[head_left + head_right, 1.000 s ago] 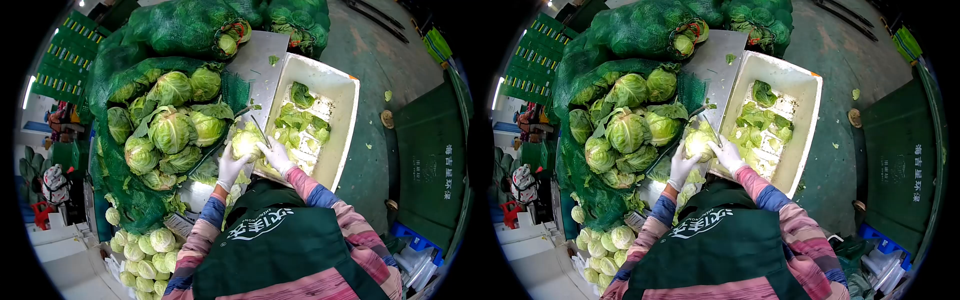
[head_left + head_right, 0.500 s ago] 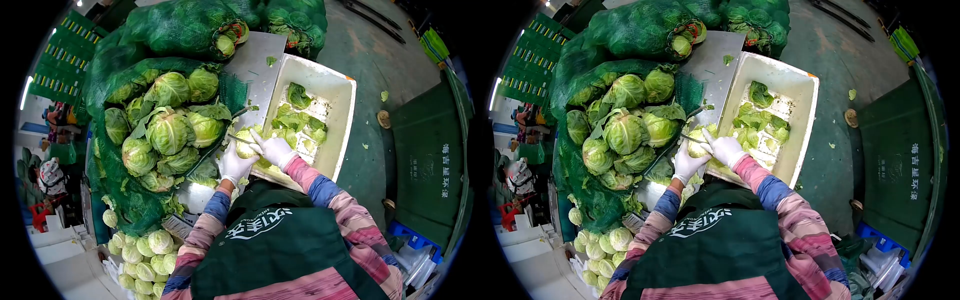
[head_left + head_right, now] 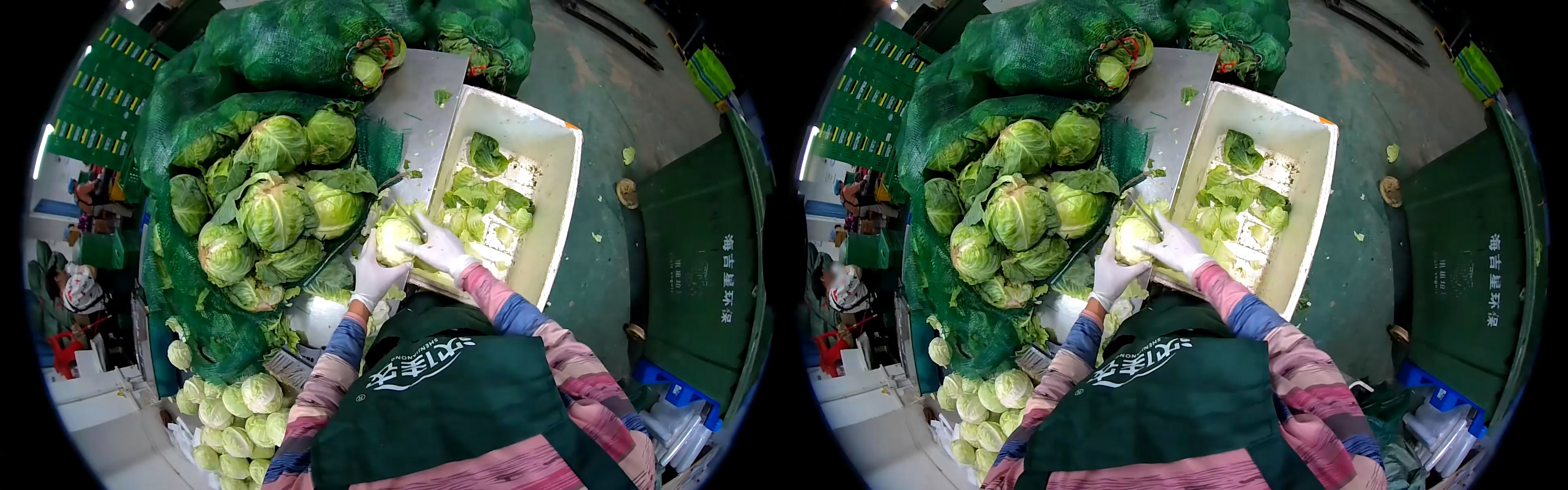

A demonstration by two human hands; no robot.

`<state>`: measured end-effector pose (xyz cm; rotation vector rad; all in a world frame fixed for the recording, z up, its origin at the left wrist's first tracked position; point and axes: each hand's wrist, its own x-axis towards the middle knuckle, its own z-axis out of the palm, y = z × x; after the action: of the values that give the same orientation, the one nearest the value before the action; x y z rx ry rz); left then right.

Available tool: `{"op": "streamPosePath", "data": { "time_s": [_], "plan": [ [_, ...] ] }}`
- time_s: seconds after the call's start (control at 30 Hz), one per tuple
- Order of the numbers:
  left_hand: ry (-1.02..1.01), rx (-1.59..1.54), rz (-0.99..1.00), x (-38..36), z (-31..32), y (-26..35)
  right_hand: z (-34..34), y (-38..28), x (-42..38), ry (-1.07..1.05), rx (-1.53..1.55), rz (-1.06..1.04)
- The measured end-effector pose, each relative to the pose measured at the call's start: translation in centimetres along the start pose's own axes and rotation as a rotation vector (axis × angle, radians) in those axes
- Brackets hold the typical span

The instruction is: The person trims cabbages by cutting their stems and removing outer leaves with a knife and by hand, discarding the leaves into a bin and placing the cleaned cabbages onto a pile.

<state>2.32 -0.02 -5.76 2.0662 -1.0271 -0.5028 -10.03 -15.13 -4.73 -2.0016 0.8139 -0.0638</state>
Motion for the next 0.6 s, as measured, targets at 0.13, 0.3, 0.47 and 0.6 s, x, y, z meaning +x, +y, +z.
{"op": "streamPosePath", "data": {
  "time_s": [0.13,0.3,0.47,0.6],
  "plan": [
    [-0.111,-0.213,-0.083,0.4,-1.0,-0.7,2.3,2.3,1.2,0.098,0.366,-0.109],
    [-0.188,-0.373,-0.072,0.0,-2.0,-0.5,2.2,4.8,1.8,-0.119,0.564,0.325],
    [-0.157,-0.096,-0.075,-1.7,-2.4,-1.7,1.0,0.7,0.8,0.043,0.505,0.090],
    [-0.068,-0.350,-0.063,-2.4,-1.0,-1.4,1.8,-1.9,0.6,0.038,-0.083,-0.012]
  ]
}}
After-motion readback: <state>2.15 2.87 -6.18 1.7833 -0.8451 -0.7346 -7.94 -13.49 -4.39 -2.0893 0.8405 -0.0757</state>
